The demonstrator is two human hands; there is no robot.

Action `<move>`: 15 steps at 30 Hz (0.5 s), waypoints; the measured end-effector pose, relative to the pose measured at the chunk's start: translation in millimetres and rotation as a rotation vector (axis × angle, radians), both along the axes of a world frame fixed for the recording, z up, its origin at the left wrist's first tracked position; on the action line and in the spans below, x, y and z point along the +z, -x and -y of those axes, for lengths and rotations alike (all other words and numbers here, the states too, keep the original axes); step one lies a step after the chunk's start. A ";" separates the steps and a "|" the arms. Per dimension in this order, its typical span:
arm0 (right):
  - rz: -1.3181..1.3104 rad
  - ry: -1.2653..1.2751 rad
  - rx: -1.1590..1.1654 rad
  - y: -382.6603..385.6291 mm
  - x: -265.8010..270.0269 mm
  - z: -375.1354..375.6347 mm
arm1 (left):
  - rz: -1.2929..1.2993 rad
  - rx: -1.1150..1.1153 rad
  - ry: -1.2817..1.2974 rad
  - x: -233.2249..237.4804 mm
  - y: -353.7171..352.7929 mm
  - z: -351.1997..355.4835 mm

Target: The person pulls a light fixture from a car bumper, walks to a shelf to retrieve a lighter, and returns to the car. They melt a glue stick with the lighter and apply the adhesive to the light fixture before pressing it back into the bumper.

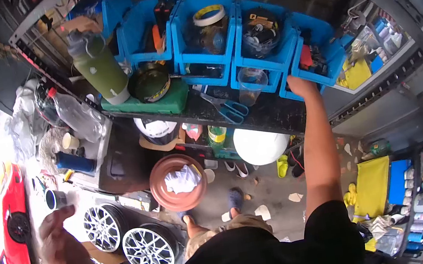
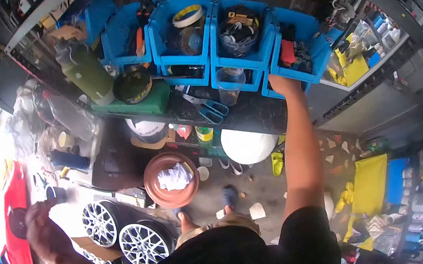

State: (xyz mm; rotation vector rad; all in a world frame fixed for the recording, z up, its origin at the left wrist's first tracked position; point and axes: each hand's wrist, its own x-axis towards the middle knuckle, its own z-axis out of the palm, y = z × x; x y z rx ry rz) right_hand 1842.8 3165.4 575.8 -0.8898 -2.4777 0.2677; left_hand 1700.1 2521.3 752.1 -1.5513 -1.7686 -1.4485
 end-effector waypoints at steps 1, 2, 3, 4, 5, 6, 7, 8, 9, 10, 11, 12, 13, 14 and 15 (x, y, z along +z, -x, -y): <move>0.011 0.005 0.004 1.8 2.5 -0.3 | 0.107 0.101 0.040 -20.5 0.5 16.0; 0.028 0.013 0.010 2.1 3.7 0.7 | 0.213 0.249 0.053 -33.1 -10.4 18.1; 0.048 0.020 0.020 2.4 5.4 0.9 | 0.318 0.350 0.073 -44.1 -18.1 24.4; 0.086 0.042 -0.081 7.3 -6.2 -5.7 | 0.411 0.403 0.109 -52.8 -25.9 33.3; 0.068 -0.085 -0.103 11.5 -18.8 -9.7 | 0.502 0.451 0.143 -60.3 -31.9 41.5; 0.050 -0.212 -0.132 14.5 -30.8 -12.4 | 0.575 0.480 0.127 -69.1 -36.9 47.4; 0.031 -0.343 -0.166 17.7 -33.2 -13.4 | 0.646 0.505 0.109 -77.5 -40.9 51.3; 0.151 -0.107 -0.235 23.2 -33.8 -16.8 | 0.648 0.473 0.085 -83.8 -43.9 54.8; 0.238 -0.011 -0.249 26.0 -22.8 -13.4 | 0.672 0.522 0.147 -88.5 -45.6 60.8; 0.326 0.089 -0.262 27.1 -5.7 -4.7 | 0.669 0.539 0.205 -91.4 -48.0 62.6; 0.300 0.112 -0.255 26.3 -4.0 -5.2 | 0.665 0.561 0.260 -94.1 -49.9 63.7; 0.273 0.135 -0.249 25.3 -1.9 -5.2 | 0.639 0.544 0.349 -94.8 -50.3 70.5; 0.247 0.158 -0.242 24.2 -0.6 -5.7 | 0.673 0.569 0.397 -90.0 -55.1 66.4; 0.207 0.081 -0.223 23.7 -26.4 -20.0 | 0.669 0.550 0.365 -90.7 -58.5 63.7; 0.166 0.000 -0.204 25.0 -42.0 -32.4 | 0.666 0.529 0.331 -94.6 -60.3 62.0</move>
